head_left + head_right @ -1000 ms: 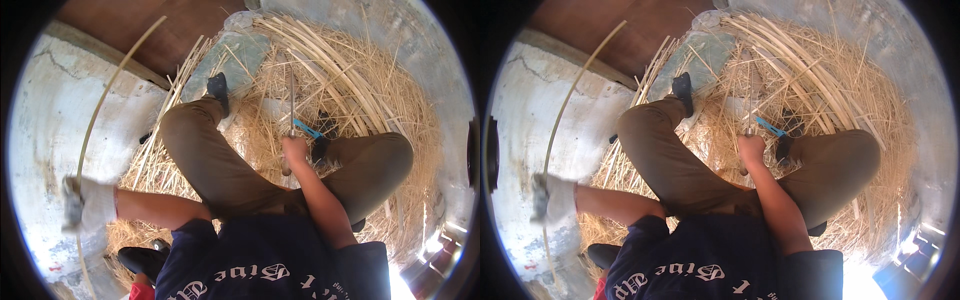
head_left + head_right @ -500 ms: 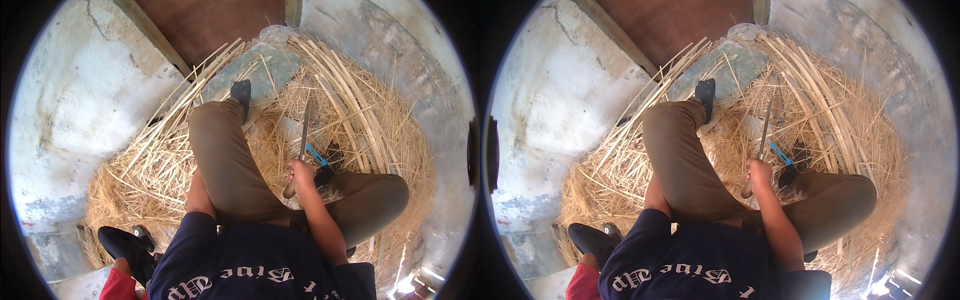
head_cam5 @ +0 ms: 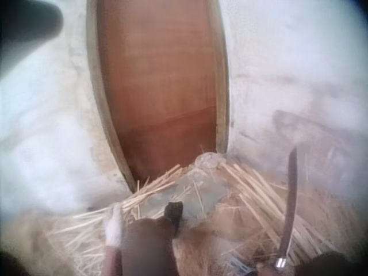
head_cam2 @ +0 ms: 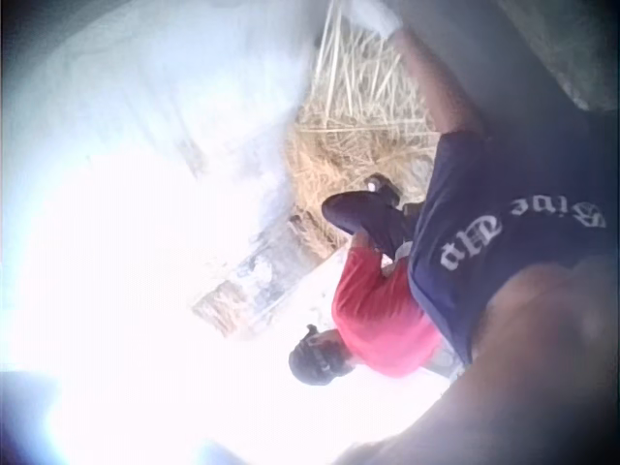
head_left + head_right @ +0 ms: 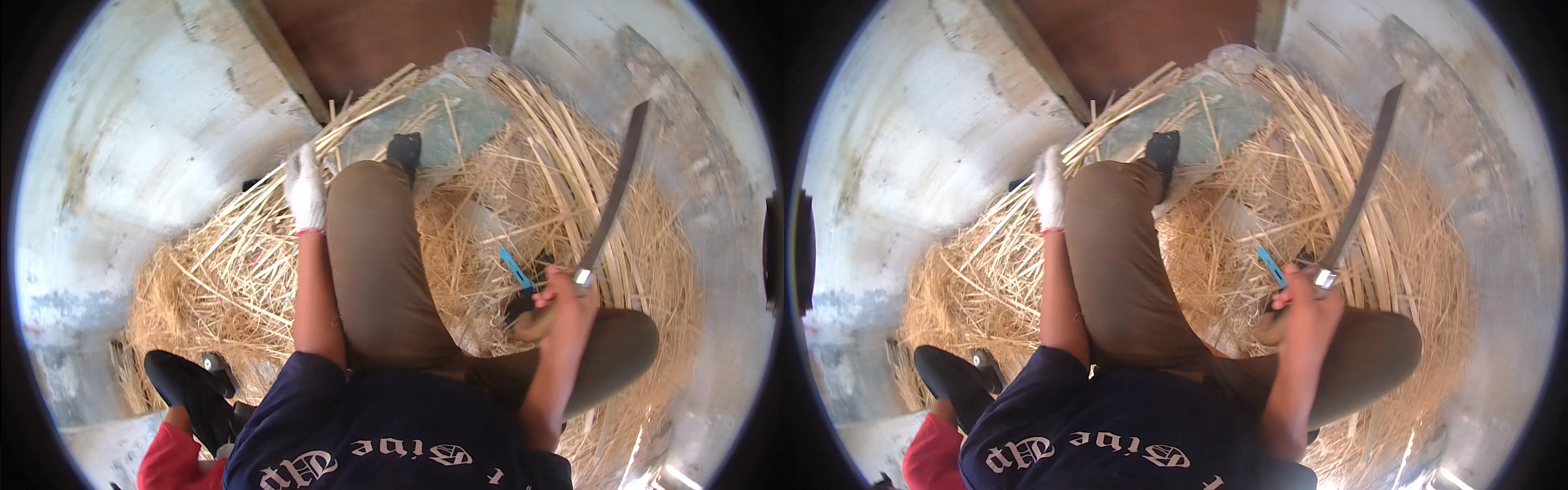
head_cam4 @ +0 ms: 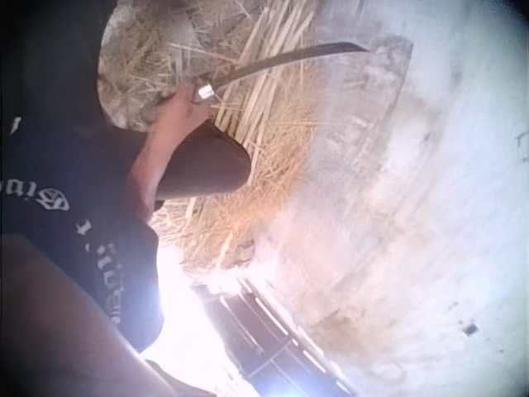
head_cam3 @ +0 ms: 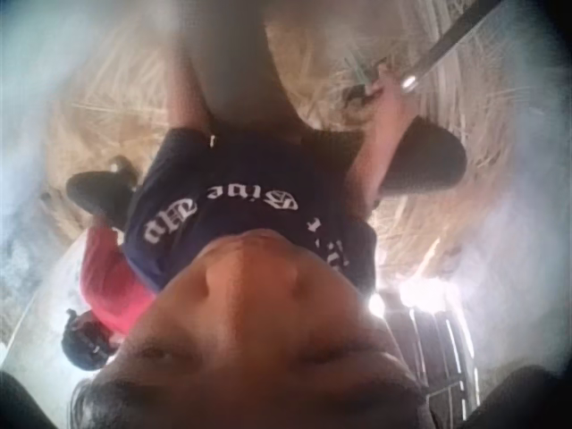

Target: The person sits on the floor and uses a machete to split long bamboo poles into thin strips. They hold the bamboo with a gloved left hand and strike it with the machete in their right hand, separating the material into usable slivers.

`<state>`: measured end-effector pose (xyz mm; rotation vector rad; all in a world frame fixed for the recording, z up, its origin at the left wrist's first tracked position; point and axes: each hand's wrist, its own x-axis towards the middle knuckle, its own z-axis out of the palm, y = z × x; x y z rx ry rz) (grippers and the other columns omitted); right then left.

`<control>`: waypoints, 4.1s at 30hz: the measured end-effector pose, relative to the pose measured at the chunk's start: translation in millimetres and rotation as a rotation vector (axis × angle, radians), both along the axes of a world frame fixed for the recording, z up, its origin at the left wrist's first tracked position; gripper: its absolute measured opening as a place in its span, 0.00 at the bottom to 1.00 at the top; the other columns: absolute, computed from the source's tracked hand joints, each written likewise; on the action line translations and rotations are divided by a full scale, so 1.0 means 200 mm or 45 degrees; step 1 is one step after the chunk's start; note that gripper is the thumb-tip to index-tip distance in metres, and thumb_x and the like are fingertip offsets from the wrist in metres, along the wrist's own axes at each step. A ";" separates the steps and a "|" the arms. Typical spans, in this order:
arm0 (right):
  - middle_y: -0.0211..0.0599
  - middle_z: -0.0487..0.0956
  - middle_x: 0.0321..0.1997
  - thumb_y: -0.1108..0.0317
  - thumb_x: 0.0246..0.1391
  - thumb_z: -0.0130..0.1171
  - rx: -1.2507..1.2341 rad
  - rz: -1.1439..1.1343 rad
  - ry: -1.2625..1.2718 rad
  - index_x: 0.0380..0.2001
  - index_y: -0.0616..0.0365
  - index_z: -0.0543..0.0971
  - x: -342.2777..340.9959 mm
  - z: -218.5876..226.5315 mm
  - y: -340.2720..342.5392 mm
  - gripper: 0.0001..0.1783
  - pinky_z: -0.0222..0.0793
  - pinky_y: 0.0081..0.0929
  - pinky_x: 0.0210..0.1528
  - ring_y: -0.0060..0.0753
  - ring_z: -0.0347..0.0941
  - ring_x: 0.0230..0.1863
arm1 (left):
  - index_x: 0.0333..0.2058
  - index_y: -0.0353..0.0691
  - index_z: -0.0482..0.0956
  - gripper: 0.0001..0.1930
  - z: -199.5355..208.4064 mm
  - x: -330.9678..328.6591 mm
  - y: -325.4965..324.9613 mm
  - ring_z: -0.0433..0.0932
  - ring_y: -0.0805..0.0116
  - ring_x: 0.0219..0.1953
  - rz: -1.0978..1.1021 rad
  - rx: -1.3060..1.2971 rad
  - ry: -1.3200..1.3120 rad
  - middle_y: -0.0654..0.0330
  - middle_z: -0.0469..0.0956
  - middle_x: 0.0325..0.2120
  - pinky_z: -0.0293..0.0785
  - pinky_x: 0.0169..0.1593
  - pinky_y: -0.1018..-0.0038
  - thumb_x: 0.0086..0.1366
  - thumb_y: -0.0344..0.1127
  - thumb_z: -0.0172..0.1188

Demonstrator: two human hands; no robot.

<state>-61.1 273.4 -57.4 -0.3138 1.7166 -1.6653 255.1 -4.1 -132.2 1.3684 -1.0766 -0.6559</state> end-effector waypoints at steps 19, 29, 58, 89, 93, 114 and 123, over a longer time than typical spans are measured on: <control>0.46 0.74 0.34 0.75 0.47 0.59 -0.498 0.199 0.519 0.23 0.59 0.68 -0.51 0.17 0.40 0.08 0.72 0.41 0.52 0.38 0.72 0.41 | 0.50 0.37 0.80 0.21 0.37 -1.25 0.23 0.82 0.50 0.44 -2.355 -0.307 -2.088 0.50 0.82 0.37 0.78 0.52 0.56 0.68 0.48 0.57; 0.45 0.74 0.33 0.74 0.50 0.59 -0.514 0.010 0.654 0.22 0.61 0.69 -0.50 0.14 0.40 0.08 0.73 0.42 0.48 0.39 0.72 0.39 | 0.45 0.38 0.82 0.19 -0.11 -1.81 0.13 0.85 0.51 0.41 -2.323 -0.340 -2.546 0.49 0.84 0.35 0.81 0.46 0.54 0.64 0.45 0.57; 0.34 0.67 0.35 0.93 0.16 0.69 -0.595 0.215 1.371 0.53 0.42 0.74 -0.60 0.01 0.47 0.52 0.70 0.32 0.32 0.36 0.66 0.35 | 0.46 0.46 0.81 0.12 -0.89 -2.29 0.60 0.77 0.60 0.52 -2.045 -0.580 -1.933 0.58 0.81 0.43 0.62 0.64 0.51 0.65 0.35 0.55; 0.46 0.79 0.49 0.76 0.60 0.55 -0.968 -0.121 0.243 0.50 0.69 0.76 -0.51 0.70 -0.23 0.15 0.75 0.22 0.25 0.36 0.81 0.48 | 0.42 0.43 0.80 0.23 0.97 -1.90 0.15 0.68 0.77 0.19 -1.716 0.286 0.543 0.67 0.73 0.23 0.66 0.22 0.77 0.74 0.60 0.55; 0.54 0.76 0.60 0.74 0.61 0.56 -1.052 -0.021 0.282 0.39 0.63 0.74 -0.65 0.83 -0.50 0.05 0.73 0.19 0.23 0.35 0.83 0.44 | 0.46 0.42 0.80 0.19 0.86 -1.91 0.15 0.75 0.75 0.30 -1.701 0.128 0.461 0.65 0.77 0.32 0.74 0.32 0.76 0.74 0.53 0.57; 0.54 0.82 0.39 0.73 0.63 0.60 -1.285 -0.336 0.448 0.28 0.59 0.71 -0.95 0.68 -0.32 0.10 0.82 0.34 0.36 0.29 0.75 0.26 | 0.62 0.28 0.72 0.52 0.15 -2.19 -0.22 0.75 0.45 0.62 -0.709 0.139 -1.018 0.35 0.77 0.56 0.68 0.66 0.61 0.61 0.76 0.55; 0.46 0.79 0.35 0.75 0.64 0.59 -1.122 -0.389 0.358 0.36 0.69 0.74 -1.16 0.57 -0.20 0.06 0.77 0.32 0.40 0.25 0.72 0.28 | 0.62 0.29 0.73 0.51 0.26 -1.90 -0.03 0.76 0.48 0.62 -1.830 0.374 -1.623 0.39 0.76 0.59 0.70 0.65 0.59 0.57 0.74 0.60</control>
